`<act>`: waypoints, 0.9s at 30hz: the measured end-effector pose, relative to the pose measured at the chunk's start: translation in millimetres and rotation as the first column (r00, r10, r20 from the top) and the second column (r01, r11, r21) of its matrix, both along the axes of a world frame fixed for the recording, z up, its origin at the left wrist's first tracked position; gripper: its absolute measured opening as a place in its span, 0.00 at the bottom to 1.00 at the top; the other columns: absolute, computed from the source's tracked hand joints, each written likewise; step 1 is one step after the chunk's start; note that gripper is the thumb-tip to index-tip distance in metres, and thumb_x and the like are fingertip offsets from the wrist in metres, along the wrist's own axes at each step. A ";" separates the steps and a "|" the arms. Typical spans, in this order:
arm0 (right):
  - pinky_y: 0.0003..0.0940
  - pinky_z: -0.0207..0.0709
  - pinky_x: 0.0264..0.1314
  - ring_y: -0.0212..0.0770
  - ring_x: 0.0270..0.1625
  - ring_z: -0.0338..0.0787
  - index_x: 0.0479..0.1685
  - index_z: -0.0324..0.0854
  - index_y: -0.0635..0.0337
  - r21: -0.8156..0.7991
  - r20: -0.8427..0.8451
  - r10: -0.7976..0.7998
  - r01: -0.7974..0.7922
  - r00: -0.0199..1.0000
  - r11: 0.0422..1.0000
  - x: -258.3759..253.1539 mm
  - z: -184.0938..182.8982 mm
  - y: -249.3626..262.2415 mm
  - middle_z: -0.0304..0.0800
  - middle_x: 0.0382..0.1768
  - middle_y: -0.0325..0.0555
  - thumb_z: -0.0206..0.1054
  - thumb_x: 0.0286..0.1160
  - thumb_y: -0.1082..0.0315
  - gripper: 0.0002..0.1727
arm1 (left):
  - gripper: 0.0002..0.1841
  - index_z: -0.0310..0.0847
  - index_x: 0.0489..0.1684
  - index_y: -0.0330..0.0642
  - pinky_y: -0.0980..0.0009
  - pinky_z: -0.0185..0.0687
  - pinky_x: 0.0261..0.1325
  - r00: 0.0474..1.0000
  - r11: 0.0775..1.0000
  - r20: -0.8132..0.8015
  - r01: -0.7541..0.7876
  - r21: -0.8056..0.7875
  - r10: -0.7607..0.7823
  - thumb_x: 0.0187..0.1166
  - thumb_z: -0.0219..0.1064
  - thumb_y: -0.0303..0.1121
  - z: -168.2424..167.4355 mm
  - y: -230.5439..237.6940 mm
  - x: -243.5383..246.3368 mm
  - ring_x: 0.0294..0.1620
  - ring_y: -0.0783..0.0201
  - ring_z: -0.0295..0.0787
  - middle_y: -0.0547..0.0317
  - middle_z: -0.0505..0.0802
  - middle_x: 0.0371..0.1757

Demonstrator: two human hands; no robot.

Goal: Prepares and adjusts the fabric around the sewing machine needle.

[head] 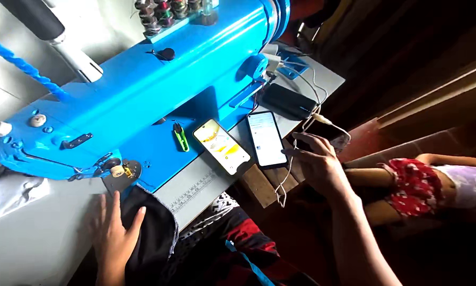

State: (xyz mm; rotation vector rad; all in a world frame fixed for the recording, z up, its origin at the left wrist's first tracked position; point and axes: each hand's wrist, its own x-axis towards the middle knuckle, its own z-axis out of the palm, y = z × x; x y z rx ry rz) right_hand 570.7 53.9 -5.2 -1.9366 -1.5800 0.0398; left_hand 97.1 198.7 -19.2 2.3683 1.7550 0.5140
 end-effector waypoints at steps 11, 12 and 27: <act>0.31 0.81 0.69 0.32 0.67 0.86 0.69 0.77 0.64 0.068 -0.525 0.157 -0.142 0.836 0.987 46.1 -15.0 47.8 0.85 0.69 0.48 0.64 0.73 0.68 0.23 | 0.47 0.66 0.87 0.39 0.25 0.43 0.84 1.000 1.000 0.028 0.008 -0.015 -0.007 0.76 0.55 0.69 -1.1 1.1 -4.6 0.90 0.26 0.53 0.28 0.63 0.89; 0.32 0.80 0.71 0.32 0.68 0.85 0.70 0.75 0.64 0.068 -0.562 0.182 -0.174 0.807 0.982 51.8 -14.9 54.7 0.85 0.69 0.47 0.65 0.72 0.68 0.24 | 0.47 0.66 0.87 0.38 0.25 0.43 0.84 0.999 1.000 0.031 0.014 -0.012 -0.014 0.77 0.55 0.69 -1.5 0.9 -5.4 0.90 0.26 0.54 0.28 0.64 0.89; 0.39 0.60 0.90 0.41 0.94 0.55 0.95 0.49 0.57 -0.102 -0.558 0.341 -0.470 0.756 0.877 69.1 -15.1 79.3 0.49 0.94 0.52 0.79 0.57 0.56 0.59 | 0.46 0.68 0.87 0.40 0.24 0.43 0.84 0.999 1.000 0.051 0.005 0.001 -0.005 0.77 0.57 0.68 -6.6 1.4 -9.0 0.89 0.27 0.56 0.30 0.66 0.89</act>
